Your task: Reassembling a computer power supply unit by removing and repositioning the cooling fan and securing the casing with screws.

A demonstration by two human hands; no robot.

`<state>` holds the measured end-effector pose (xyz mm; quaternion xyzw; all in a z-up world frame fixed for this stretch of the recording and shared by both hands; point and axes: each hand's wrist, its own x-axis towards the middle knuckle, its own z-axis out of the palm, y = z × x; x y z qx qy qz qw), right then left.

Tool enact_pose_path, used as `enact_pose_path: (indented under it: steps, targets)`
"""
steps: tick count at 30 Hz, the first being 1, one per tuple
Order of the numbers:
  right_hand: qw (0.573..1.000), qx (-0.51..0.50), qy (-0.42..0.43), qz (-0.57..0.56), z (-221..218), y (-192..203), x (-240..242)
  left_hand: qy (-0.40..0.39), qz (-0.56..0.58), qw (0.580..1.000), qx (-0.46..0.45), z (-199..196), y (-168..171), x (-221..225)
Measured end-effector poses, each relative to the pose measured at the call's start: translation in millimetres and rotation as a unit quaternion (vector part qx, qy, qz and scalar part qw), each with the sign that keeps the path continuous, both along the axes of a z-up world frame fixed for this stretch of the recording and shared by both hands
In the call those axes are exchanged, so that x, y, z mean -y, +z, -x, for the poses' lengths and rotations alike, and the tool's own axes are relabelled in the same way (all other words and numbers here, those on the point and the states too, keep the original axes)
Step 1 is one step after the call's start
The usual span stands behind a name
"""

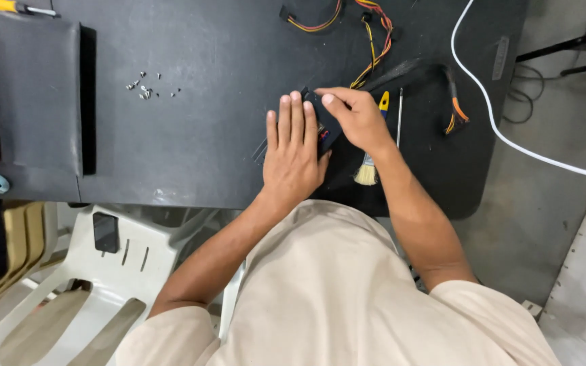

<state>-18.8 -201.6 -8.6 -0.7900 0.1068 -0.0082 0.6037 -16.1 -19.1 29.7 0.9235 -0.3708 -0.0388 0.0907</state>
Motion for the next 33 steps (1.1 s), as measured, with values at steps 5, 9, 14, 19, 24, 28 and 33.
enact_pose_path:
  steps: [5,9,14,19,24,28,33]
  targets:
    - [0.999,0.001,-0.001,0.041,-2,5,2,-0.046,0.024,0.998,0.03,0,-4,1]
    - [0.998,-0.014,-0.009,0.065,0,7,-1,-0.06,0.03,0.997,0.036,2,-8,-5]
    - [0.996,-0.028,-0.012,0.087,1,5,-1,-0.021,0.032,0.999,0.022,2,-1,-8]
    - [0.997,0.002,0.009,0.077,3,5,-4,0.118,-0.008,0.993,-0.026,5,-10,18]
    - [0.997,0.009,0.001,0.078,7,1,-5,0.103,-0.038,0.994,-0.006,9,-2,26]
    - [0.993,0.02,-0.005,0.114,3,-3,-7,0.087,0.002,0.993,0.085,19,-11,27]
    - [0.992,0.003,0.01,0.123,4,4,-1,0.069,0.018,0.985,0.156,27,-22,29]
